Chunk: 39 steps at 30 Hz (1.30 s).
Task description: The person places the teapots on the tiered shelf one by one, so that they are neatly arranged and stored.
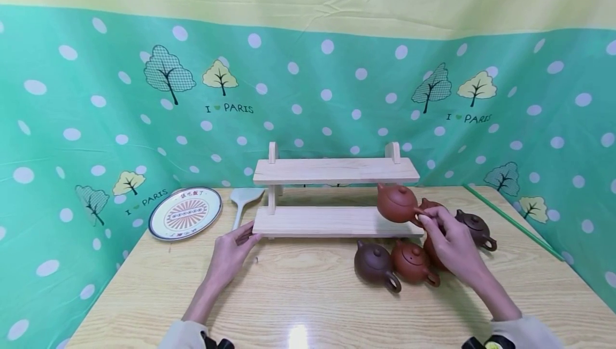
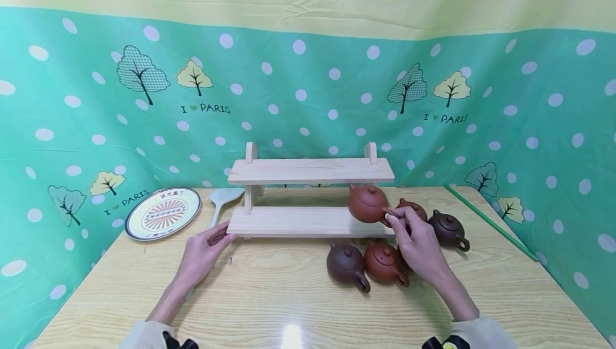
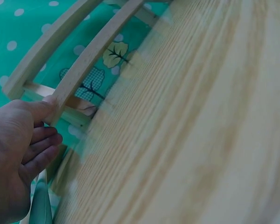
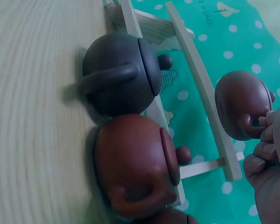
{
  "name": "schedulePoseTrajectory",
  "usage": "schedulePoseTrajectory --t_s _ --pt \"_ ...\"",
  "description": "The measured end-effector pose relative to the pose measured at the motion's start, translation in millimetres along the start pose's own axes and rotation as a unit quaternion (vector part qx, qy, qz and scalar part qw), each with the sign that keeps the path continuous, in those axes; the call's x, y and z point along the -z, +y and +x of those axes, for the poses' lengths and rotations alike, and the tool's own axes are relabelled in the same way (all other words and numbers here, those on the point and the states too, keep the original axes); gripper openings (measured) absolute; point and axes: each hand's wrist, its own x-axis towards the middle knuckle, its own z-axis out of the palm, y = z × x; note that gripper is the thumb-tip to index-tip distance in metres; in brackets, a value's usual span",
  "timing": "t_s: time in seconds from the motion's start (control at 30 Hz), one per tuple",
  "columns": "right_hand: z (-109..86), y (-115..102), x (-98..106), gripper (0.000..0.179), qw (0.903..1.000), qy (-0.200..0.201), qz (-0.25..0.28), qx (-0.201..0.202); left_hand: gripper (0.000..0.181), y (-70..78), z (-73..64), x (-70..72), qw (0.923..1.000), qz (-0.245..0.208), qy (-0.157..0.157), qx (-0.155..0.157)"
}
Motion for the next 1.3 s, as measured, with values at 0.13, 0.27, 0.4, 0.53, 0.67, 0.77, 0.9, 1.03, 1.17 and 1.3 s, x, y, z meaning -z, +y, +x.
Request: schedulePoseTrajectory --t_s 0.13,0.27,0.4,0.53,0.67,0.77,0.9,1.03,1.17,1.3 --pt "6.5 -5 -4 0.004 0.9999 -0.01 0.004 -0.007 0.05 0.1 0.3 -0.1 1.0 -0.001 0.0 0.001" --pt "12.5 -10 -8 0.01 0.9995 -0.02 0.005 -0.023 0.05 0.2 0.3 0.1 1.0 -0.004 -0.002 0.002" --pt "18.0 -13 -12 0.01 0.9996 -0.024 0.01 -0.015 0.05 0.2 0.1 0.4 1.0 -0.007 -0.002 0.0" --pt "23.8 -14 -18 0.008 0.9994 -0.026 0.022 0.0 0.05 -0.1 0.2 0.8 1.0 -0.006 -0.001 -0.006" --pt "29.3 -17 -23 0.011 0.999 -0.037 0.024 -0.006 0.05 0.0 0.1 0.8 1.0 -0.002 0.0 -0.008" --pt "33.1 -19 -26 0.014 0.9983 -0.048 0.031 -0.014 0.049 0.4 -0.2 0.7 1.0 0.002 0.001 -0.006" --pt "37.6 -19 -31 0.016 0.9975 -0.053 0.045 -0.014 0.049 1.1 0.0 0.1 1.0 0.004 0.002 -0.002" --pt "41.8 -20 -37 0.015 0.9977 -0.047 0.049 -0.006 0.049 2.1 0.5 -0.5 1.0 0.001 -0.001 0.0" --pt "46.9 -23 -43 0.014 0.9973 -0.049 0.056 0.0 0.049 2.8 0.6 -0.8 1.0 0.001 -0.002 -0.001" --pt "52.6 -28 -49 0.016 0.9963 -0.056 0.065 -0.004 0.048 2.6 0.3 -0.4 1.0 0.005 0.0 -0.005"
